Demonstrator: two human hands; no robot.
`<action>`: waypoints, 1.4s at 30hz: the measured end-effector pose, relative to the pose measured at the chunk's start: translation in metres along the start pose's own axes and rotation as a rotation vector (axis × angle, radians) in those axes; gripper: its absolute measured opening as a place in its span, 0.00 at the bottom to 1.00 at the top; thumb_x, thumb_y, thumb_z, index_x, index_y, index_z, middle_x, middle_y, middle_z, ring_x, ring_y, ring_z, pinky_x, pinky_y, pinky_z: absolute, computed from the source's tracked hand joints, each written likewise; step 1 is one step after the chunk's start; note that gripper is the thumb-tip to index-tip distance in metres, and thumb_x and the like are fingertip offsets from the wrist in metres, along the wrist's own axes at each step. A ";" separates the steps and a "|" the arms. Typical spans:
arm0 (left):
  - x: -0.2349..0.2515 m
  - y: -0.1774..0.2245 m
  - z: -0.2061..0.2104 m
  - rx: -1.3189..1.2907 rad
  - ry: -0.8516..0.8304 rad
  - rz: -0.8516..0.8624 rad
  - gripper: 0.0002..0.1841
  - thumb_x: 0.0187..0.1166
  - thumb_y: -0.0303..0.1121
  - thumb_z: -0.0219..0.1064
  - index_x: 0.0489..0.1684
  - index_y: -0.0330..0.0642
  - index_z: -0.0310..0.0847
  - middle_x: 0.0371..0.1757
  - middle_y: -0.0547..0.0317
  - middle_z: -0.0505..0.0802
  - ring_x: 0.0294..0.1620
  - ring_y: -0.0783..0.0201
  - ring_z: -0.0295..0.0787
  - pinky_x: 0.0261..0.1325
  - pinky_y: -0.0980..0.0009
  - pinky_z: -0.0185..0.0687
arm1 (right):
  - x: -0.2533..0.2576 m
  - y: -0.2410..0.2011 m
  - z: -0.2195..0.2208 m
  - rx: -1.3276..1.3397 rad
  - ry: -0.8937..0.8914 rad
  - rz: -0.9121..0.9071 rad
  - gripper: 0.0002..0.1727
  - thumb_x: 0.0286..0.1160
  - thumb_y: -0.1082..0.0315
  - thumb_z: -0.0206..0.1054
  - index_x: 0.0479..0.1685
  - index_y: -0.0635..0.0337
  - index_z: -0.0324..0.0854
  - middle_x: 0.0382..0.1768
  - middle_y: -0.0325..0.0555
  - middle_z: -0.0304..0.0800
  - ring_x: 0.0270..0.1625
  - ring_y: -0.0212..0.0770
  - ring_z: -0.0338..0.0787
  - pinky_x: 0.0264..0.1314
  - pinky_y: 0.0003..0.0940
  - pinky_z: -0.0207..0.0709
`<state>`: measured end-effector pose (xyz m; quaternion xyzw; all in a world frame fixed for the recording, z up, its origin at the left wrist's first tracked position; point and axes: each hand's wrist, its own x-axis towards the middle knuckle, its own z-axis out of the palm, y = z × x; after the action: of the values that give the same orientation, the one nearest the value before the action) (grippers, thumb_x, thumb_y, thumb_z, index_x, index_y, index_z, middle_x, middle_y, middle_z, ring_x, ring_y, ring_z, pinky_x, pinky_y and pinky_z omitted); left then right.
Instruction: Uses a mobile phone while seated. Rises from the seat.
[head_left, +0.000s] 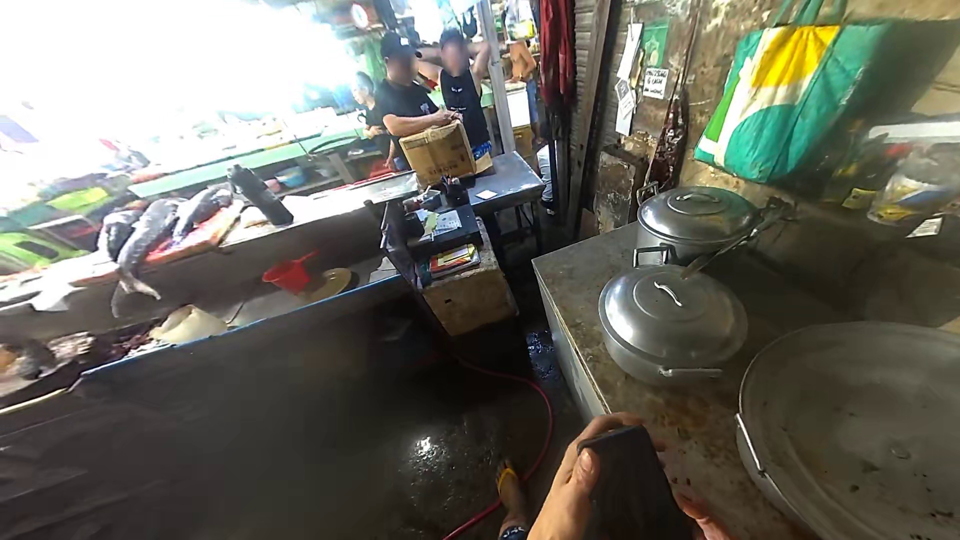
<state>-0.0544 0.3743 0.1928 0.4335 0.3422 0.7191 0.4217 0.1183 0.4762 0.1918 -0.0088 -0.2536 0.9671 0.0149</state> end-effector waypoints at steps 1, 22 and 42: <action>-0.009 -0.004 -0.001 0.038 0.080 -0.001 0.47 0.81 0.73 0.48 0.81 0.36 0.69 0.67 0.38 0.88 0.65 0.46 0.88 0.71 0.49 0.84 | -0.002 0.000 -0.005 -0.076 0.087 -0.031 0.25 0.79 0.38 0.62 0.59 0.42 0.91 0.54 0.44 0.96 0.58 0.43 0.94 0.62 0.47 0.87; -0.009 -0.029 0.035 0.238 0.741 -0.228 0.34 0.92 0.59 0.35 0.69 0.43 0.78 0.54 0.55 0.94 0.55 0.62 0.93 0.58 0.59 0.91 | 0.009 -0.025 -0.082 -0.220 -0.120 0.099 0.35 0.71 0.68 0.67 0.82 0.48 0.65 0.63 0.49 0.89 0.57 0.51 0.93 0.41 0.49 0.93; -0.031 -0.075 0.058 0.074 0.602 -0.255 0.29 0.81 0.40 0.52 0.86 0.62 0.59 0.62 0.57 0.90 0.48 0.64 0.93 0.38 0.68 0.91 | -0.030 -0.014 -0.117 -0.266 -0.014 0.077 0.42 0.60 0.81 0.61 0.84 0.50 0.64 0.63 0.49 0.87 0.57 0.47 0.93 0.47 0.47 0.93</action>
<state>0.0304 0.3847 0.1406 0.1701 0.5288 0.7436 0.3722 0.1512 0.5444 0.0970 -0.0137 -0.3790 0.9249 -0.0252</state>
